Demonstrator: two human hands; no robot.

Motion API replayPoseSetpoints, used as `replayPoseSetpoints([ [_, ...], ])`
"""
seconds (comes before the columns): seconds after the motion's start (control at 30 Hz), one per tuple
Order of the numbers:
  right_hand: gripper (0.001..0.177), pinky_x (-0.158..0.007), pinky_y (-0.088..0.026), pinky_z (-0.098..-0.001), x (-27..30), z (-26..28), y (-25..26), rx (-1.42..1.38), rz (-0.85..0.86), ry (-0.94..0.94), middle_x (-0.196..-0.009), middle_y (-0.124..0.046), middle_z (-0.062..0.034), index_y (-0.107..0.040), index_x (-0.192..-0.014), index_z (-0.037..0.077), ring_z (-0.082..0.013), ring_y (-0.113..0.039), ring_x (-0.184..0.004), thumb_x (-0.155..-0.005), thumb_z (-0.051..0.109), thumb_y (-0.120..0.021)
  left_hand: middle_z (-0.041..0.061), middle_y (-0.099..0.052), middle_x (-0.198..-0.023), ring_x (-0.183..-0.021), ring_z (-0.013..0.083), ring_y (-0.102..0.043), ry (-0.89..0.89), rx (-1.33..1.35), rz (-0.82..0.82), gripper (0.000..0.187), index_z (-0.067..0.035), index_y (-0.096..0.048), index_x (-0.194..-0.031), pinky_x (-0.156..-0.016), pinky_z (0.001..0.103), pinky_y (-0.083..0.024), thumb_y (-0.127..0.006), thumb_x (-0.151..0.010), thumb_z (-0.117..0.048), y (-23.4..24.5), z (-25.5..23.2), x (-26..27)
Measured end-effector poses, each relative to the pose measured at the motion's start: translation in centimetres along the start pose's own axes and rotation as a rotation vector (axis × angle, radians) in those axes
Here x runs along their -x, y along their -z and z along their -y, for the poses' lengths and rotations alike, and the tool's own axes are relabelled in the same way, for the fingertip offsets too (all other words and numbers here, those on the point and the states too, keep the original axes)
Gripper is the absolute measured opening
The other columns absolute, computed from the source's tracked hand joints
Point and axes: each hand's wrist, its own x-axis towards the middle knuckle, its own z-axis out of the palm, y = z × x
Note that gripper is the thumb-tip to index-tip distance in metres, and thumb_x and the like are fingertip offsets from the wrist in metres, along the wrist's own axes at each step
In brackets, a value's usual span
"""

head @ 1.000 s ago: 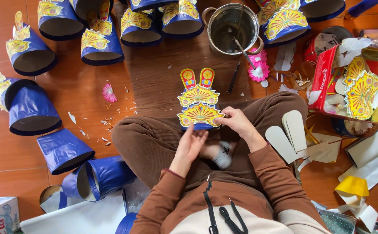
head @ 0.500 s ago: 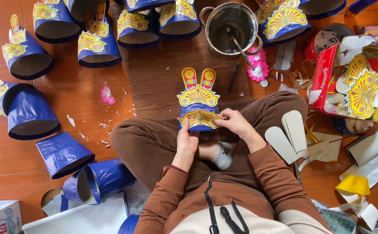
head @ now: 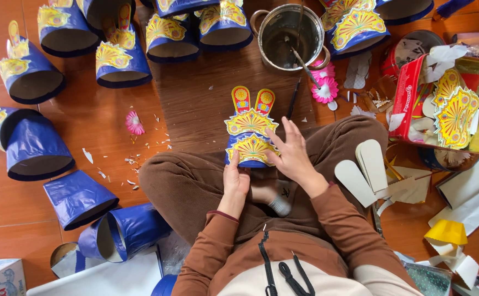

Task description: Assembling and decorating traditional paper hats by applying glue and attaching paper ornaments.

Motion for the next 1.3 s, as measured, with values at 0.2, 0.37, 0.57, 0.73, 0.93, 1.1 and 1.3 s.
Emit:
replayPoseSetpoints([
  [0.2, 0.007, -0.107, -0.042, -0.0414, 0.8, -0.4, -0.7, -0.142, -0.511, 0.23, -0.129, -0.062, -0.0084, -0.072, -0.083, 0.01, -0.0299, -0.056, -0.124, -0.088, 0.013, -0.071, 0.016, -0.069, -0.117, -0.104, 0.0294, -0.069, 0.065, 0.13, 0.103, 0.041, -0.004, -0.065, -0.118, -0.092, 0.042, -0.058, -0.082, -0.083, -0.016, -1.7, -2.3, 0.7],
  [0.37, 0.007, -0.08, -0.057, -0.0311, 0.9, 1.3, -1.7, -1.032, -0.266, -0.373, -0.1, -0.07, -0.0039, -0.066, -0.09, 0.008, -0.0196, -0.068, -0.091, -0.087, 0.011, -0.073, 0.013, -0.071, -0.115, -0.1, 0.0277, -0.071, 0.062, 0.181, 0.202, 0.036, -0.007, -0.066, -0.117, -0.084, 0.04, -0.062, -0.079, -0.085, -0.019, -2.7, -4.7, 1.4],
  [0.57, 0.031, -0.084, -0.054, -0.0428, -0.2, 4.4, -3.2, -2.117, -0.102, -0.648, -0.111, -0.069, -0.0109, -0.064, -0.115, 0.01, -0.0282, -0.066, -0.101, -0.086, 0.016, -0.072, 0.012, -0.071, -0.117, -0.102, 0.0284, -0.071, 0.07, 0.134, 0.31, 0.036, -0.01, -0.066, -0.118, -0.084, 0.042, -0.061, -0.078, -0.086, -0.021, -2.4, -3.6, 1.6],
  [0.73, 0.014, -0.08, -0.059, -0.0384, -0.6, 6.1, -1.9, -2.165, -0.304, -0.698, -0.101, -0.074, -0.0143, -0.072, -0.102, 0.006, -0.026, -0.073, -0.093, -0.089, 0.01, -0.072, 0.011, -0.07, -0.12, -0.106, 0.0293, -0.069, 0.141, 0.163, 0.409, 0.035, -0.011, -0.065, -0.12, -0.087, 0.045, -0.061, -0.074, -0.089, -0.026, -2.0, -3.3, 1.8],
  [0.93, 0.013, -0.083, -0.061, -0.0392, -0.7, 5.4, -2.9, -2.209, -0.328, -0.719, -0.102, -0.074, -0.0159, -0.073, -0.101, 0.003, -0.0267, -0.073, -0.095, -0.088, 0.008, -0.072, 0.008, -0.072, -0.115, -0.102, 0.0285, -0.071, 0.147, 0.205, 0.318, 0.031, -0.013, -0.067, -0.114, -0.084, 0.048, -0.061, -0.076, -0.088, -0.025, -1.1, -3.1, 0.4],
  [1.1, 0.022, -0.088, -0.059, -0.0417, -0.6, 5.8, -2.3, -2.217, -0.321, -0.79, -0.105, -0.073, -0.0152, -0.073, -0.106, 0.005, -0.027, -0.071, -0.098, -0.085, 0.009, -0.076, 0.012, -0.072, -0.113, -0.1, 0.031, -0.072, 0.115, 0.168, 0.296, 0.032, -0.01, -0.067, -0.114, -0.081, 0.051, -0.062, -0.078, -0.086, -0.024, -0.6, -2.8, -0.4],
  [1.3, 0.03, -0.097, -0.056, -0.0446, -1.3, 5.2, -1.8, -2.351, -0.386, -0.896, -0.111, -0.07, -0.0148, -0.067, -0.111, 0.004, -0.029, -0.068, -0.104, -0.083, 0.01, -0.078, 0.011, -0.073, -0.11, -0.099, 0.029, -0.072, 0.126, 0.164, 0.308, 0.029, -0.012, -0.069, -0.111, -0.082, 0.048, -0.062, -0.078, -0.085, -0.02, -0.8, -2.5, 0.3],
])
